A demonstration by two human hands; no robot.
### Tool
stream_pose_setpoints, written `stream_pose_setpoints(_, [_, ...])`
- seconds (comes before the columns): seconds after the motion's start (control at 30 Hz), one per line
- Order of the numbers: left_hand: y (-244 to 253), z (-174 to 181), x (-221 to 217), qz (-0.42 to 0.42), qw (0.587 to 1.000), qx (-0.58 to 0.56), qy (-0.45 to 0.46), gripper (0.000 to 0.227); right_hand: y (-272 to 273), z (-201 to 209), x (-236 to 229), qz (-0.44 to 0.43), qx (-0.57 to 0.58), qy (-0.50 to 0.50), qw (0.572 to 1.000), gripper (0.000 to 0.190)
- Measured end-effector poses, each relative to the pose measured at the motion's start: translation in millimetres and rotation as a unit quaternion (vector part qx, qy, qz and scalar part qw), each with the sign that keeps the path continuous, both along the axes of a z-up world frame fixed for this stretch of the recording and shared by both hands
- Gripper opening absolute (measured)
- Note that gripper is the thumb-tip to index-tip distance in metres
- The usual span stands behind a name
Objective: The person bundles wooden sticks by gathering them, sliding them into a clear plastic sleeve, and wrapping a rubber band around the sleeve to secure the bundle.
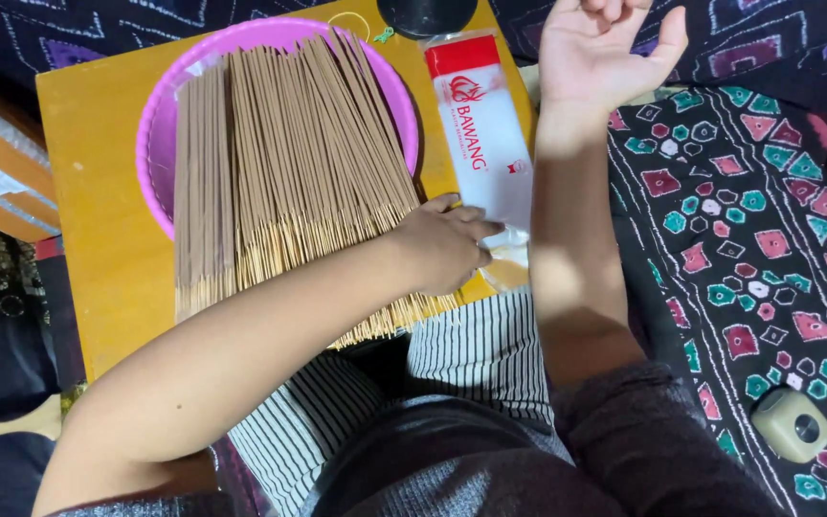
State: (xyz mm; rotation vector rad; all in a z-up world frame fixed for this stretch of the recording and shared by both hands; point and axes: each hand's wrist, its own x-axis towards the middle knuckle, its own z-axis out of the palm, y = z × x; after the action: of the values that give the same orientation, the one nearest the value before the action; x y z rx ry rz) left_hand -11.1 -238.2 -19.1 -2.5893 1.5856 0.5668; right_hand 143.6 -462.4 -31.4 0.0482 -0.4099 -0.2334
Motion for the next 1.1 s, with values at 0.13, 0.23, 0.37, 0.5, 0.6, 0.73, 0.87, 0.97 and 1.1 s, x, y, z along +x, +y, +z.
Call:
stream_pose_setpoints(0.13, [2.9,-12.2,7.6,-0.001,0.999,-0.031,0.008,0.039,7.5,13.5,-25.1,-0.024,-0.017,0.009,1.000,0.028])
stream_pose_setpoints(0.23, [4.3,-14.5,14.9,0.011,0.997,-0.076,0.017,0.031,4.0,14.8,-48.8,-0.024,-0.096,-0.007,0.995,0.018])
stream_pose_setpoints(0.37, [1.1,-14.7,24.4,-0.002,0.988,-0.153,0.005,0.019,-0.8,17.9,-103.5,-0.117,-0.376,0.091,0.914,0.013])
stream_pose_setpoints(0.5, [-16.0,2.1,32.7,0.092,0.989,-0.115,0.014,0.038,-7.5,1.5,-154.3,-0.215,-0.768,0.043,0.602,0.028])
stream_pose_setpoints(0.6, [-25.6,25.7,34.0,0.166,0.985,-0.040,0.023,0.064,-6.3,28.5,-187.3,-0.199,-0.872,-0.036,0.445,0.046])
stream_pose_setpoints(0.73, [-28.6,3.6,49.4,0.152,0.988,-0.025,0.025,0.051,-20.6,-20.6,-181.7,-0.256,-0.886,-0.054,0.383,0.043])
stream_pose_setpoints(0.87, [-32.3,-14.8,50.4,0.097,0.995,-0.005,-0.011,0.035,-18.6,-55.1,-180.3,-0.341,-0.860,-0.033,0.379,0.019])
stream_pose_setpoints(0.97, [-38.8,-9.0,46.1,0.110,0.993,-0.005,-0.046,0.034,-17.3,-55.2,-176.4,-0.401,-0.853,-0.040,0.331,0.011])
stream_pose_setpoints(1.1, [-36.8,31.4,52.0,0.105,0.989,-0.078,-0.071,0.030,-12.6,-13.9,-172.5,-0.399,-0.842,-0.033,0.362,0.009])
